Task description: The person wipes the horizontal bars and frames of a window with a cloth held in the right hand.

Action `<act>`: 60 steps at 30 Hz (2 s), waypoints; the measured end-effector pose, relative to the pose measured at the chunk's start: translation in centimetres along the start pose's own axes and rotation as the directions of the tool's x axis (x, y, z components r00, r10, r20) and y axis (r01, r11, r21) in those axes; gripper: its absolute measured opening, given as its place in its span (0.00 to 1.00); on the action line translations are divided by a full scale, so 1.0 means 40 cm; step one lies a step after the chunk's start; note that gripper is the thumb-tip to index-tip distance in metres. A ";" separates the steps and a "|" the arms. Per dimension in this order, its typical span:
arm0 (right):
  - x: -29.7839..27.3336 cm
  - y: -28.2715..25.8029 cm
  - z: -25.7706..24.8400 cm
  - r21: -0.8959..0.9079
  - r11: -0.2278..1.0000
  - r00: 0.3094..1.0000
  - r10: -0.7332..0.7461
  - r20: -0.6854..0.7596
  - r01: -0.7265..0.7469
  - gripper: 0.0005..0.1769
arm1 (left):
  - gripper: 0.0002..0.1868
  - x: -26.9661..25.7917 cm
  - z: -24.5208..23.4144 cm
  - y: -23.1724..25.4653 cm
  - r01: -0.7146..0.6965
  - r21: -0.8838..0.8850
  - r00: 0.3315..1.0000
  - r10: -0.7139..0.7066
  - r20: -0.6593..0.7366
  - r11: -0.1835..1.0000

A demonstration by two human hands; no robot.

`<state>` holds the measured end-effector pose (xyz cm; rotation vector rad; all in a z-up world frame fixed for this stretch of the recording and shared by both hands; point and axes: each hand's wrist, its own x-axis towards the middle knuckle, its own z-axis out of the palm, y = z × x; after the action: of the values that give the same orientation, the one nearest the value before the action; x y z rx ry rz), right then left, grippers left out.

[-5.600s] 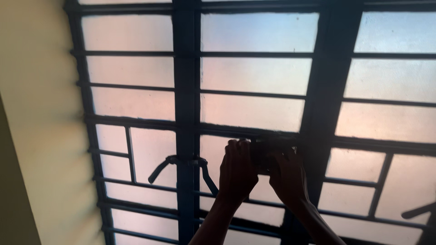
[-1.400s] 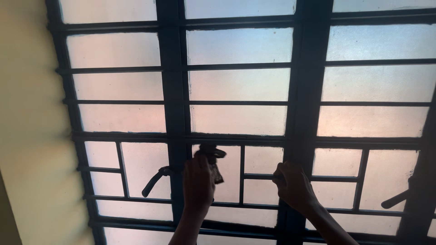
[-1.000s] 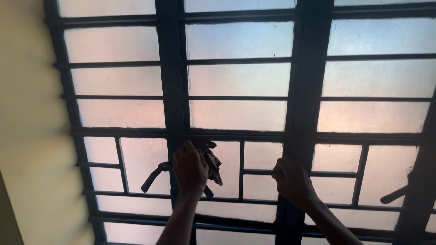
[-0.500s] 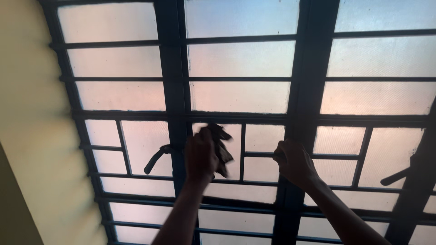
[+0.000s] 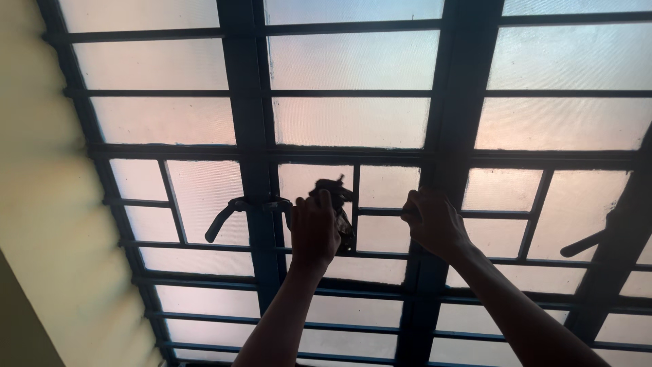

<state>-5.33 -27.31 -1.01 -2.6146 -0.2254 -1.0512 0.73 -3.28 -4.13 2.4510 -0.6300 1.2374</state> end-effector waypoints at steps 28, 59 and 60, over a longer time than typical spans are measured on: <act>-0.004 0.012 0.012 0.001 0.995 0.993 -0.098 -0.069 0.098 0.07 | 0.38 0.013 -0.028 -0.068 -0.118 0.150 0.990 0.127 -0.054 0.982; -0.013 -0.007 0.018 -0.016 1.000 0.998 0.011 -0.058 -0.012 0.08 | 0.30 -0.071 -0.018 -0.063 -0.241 0.070 0.970 0.243 -0.021 0.968; -0.014 -0.007 0.018 -0.011 1.000 0.998 0.007 -0.066 -0.007 0.08 | 0.30 -0.055 -0.023 -0.071 -0.190 0.069 0.982 0.190 0.000 0.979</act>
<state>-5.35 -26.81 -1.83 -2.5835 -0.1957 -1.1369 0.41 0.11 -5.65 2.4889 -0.8509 1.3584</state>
